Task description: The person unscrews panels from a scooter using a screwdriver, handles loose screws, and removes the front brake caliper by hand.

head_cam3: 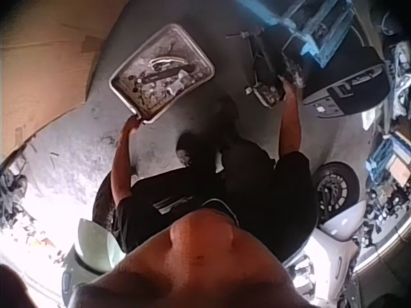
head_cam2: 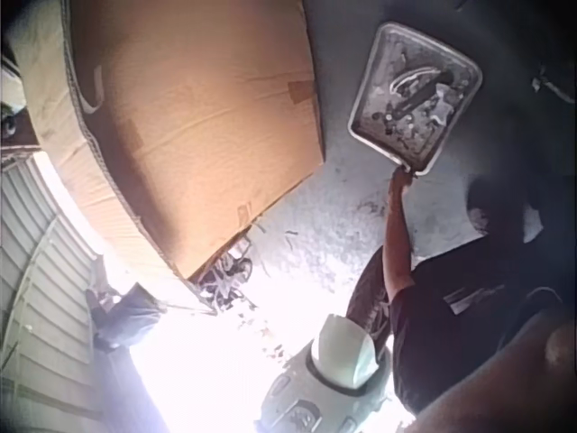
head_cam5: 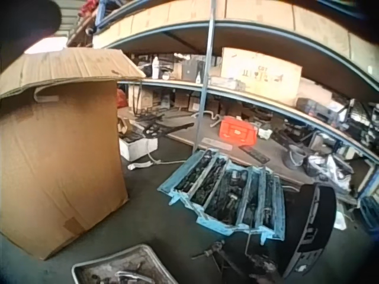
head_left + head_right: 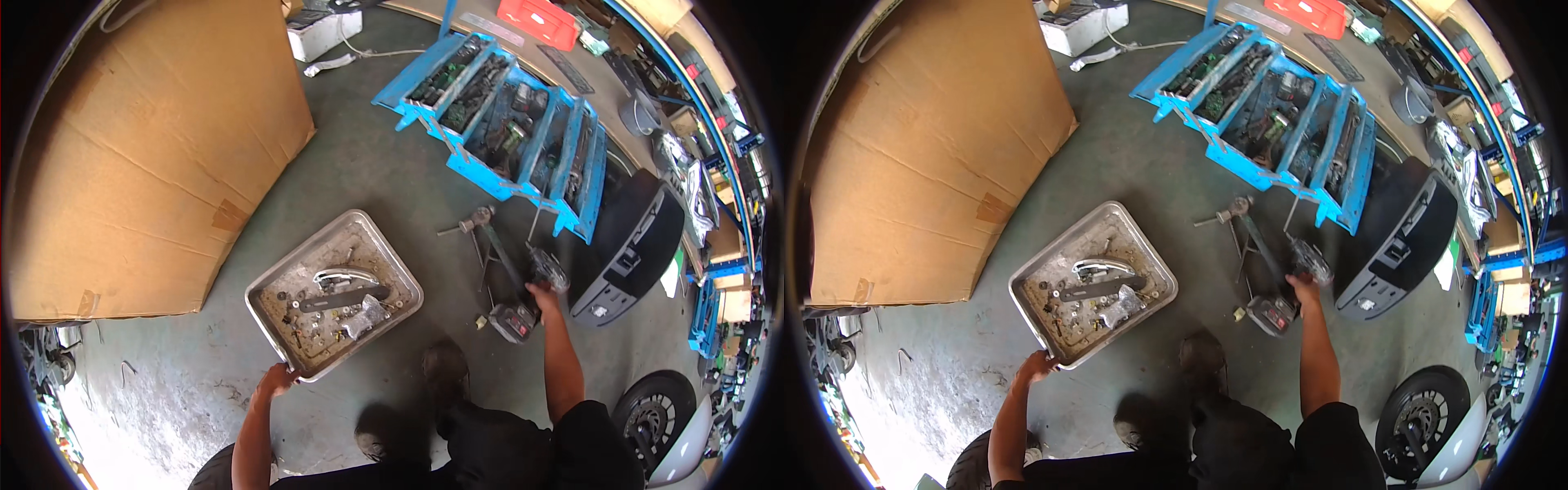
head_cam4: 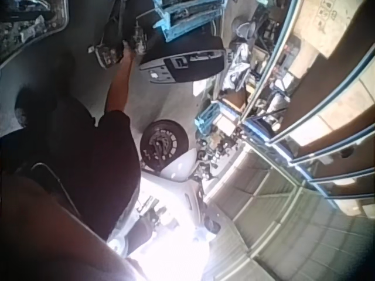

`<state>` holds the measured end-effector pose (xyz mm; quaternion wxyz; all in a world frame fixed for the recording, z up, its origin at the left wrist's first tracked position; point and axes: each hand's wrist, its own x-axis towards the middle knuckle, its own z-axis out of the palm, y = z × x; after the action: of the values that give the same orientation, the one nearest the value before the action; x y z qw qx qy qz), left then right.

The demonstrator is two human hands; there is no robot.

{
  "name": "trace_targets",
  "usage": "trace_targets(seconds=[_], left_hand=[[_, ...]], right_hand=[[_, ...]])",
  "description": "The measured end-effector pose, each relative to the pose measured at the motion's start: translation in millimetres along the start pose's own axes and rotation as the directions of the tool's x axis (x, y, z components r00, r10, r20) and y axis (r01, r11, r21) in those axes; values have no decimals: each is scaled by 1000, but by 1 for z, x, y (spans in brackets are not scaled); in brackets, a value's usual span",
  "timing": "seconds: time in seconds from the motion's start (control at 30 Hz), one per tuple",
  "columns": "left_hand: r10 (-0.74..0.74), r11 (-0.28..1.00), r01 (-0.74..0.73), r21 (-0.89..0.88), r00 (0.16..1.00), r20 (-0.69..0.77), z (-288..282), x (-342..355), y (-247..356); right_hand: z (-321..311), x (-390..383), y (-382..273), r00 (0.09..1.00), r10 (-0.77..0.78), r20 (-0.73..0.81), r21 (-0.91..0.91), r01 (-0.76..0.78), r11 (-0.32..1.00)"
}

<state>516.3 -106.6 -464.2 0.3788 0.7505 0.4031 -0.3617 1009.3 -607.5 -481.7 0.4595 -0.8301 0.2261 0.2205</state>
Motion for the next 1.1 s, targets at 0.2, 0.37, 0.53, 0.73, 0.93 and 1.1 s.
trace_targets(seconds=[0.2,0.37,0.53,0.73,0.93,1.1], left_hand=[[63,993,-69,-101,996,-64,0,-2,-3],[86,984,-100,-144,991,-100,9,-8,-2],[48,992,-48,-115,999,-4,10,-5,-9],[16,993,-26,-113,996,-86,6,-8,-14],[51,996,-53,-74,998,-28,0,-6,6],[21,991,-29,-127,998,-59,5,-11,-8]], right_hand=[[-2,16,-3,967,-173,-188,-229,129,965],[-29,-29,39,749,-419,-514,54,515,855],[-45,-87,47,844,-251,-474,322,432,842],[-103,-113,79,895,-179,-408,-55,171,984],[-167,-60,166,988,150,-33,-225,-154,962],[-126,-66,100,965,234,119,-993,111,48]])
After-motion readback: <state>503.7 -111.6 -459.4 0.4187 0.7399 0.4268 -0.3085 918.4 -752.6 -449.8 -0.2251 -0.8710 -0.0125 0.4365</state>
